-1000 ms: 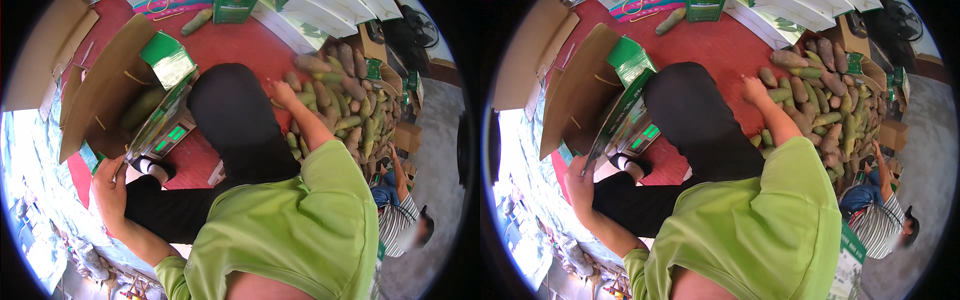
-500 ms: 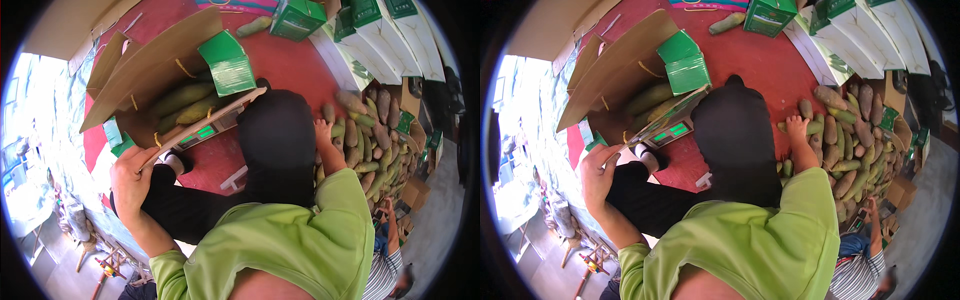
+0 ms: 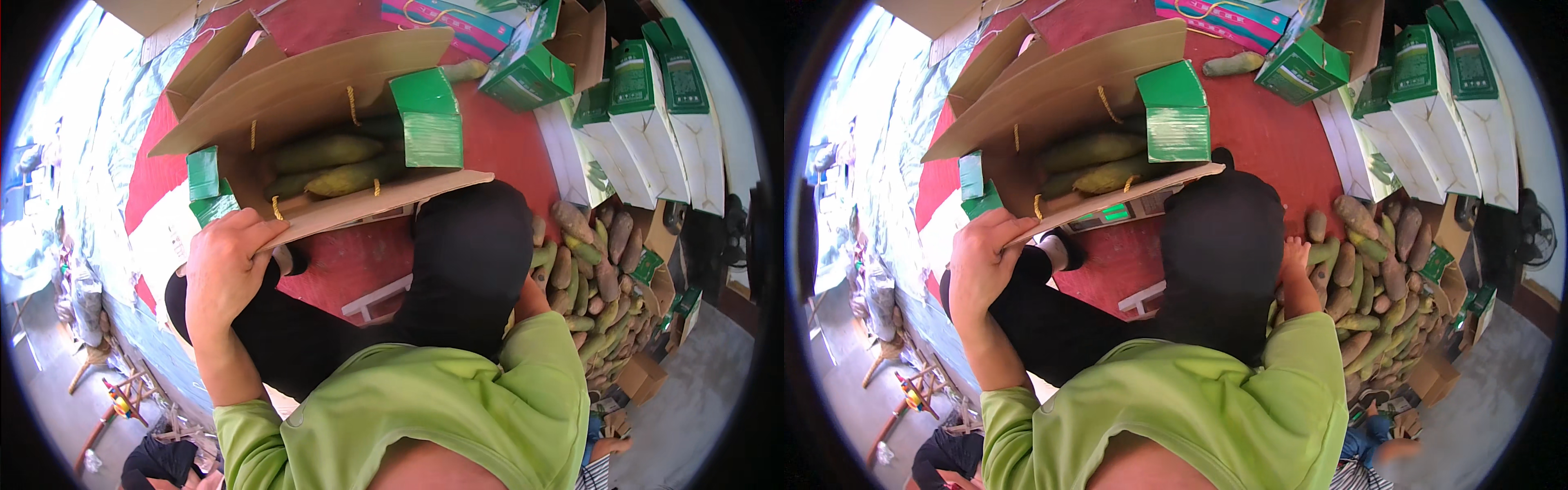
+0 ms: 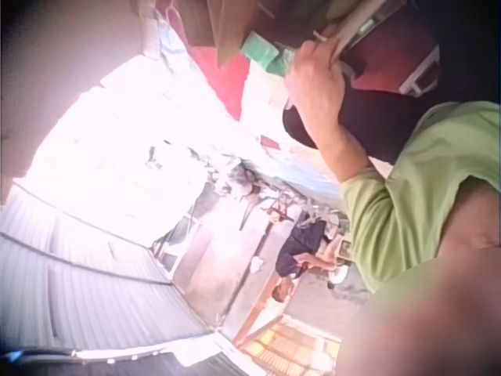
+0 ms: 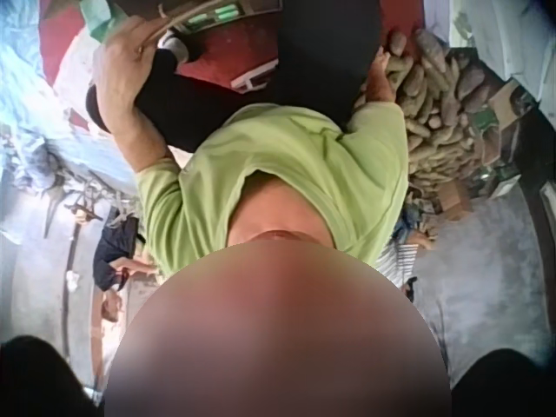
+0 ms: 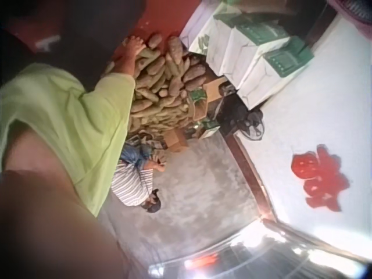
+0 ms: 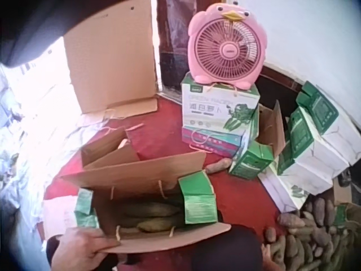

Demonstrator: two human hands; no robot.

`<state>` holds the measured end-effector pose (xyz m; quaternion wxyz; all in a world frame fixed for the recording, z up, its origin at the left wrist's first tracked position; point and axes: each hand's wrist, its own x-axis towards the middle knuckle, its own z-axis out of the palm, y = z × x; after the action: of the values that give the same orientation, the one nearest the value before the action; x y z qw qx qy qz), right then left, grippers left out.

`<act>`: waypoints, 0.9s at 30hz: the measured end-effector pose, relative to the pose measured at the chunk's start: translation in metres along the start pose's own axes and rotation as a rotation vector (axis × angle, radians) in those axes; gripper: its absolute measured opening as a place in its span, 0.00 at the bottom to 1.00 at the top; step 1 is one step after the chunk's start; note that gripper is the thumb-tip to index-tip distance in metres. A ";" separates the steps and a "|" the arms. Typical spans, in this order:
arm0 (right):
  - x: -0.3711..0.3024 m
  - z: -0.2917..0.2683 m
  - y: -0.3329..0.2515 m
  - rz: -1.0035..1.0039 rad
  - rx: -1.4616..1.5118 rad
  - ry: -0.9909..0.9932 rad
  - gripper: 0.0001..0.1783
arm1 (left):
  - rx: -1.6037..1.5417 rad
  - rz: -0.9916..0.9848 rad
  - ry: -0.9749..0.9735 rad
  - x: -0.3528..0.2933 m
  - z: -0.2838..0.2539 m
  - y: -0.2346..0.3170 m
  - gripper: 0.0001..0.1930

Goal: Weigh produce on a scale and pack it into cardboard boxes for shipping.

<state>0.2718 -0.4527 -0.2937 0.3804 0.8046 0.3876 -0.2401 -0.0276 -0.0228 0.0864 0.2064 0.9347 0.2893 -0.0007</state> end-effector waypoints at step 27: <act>-0.150 -0.471 0.073 -0.830 1.733 1.056 0.30 | 0.031 0.081 0.010 -0.010 -0.001 -0.006 0.10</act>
<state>0.2860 -0.1726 0.1198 -0.6390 0.6074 0.4420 -0.1656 -0.0392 -0.0231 0.0857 0.1901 0.9488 0.2523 0.0077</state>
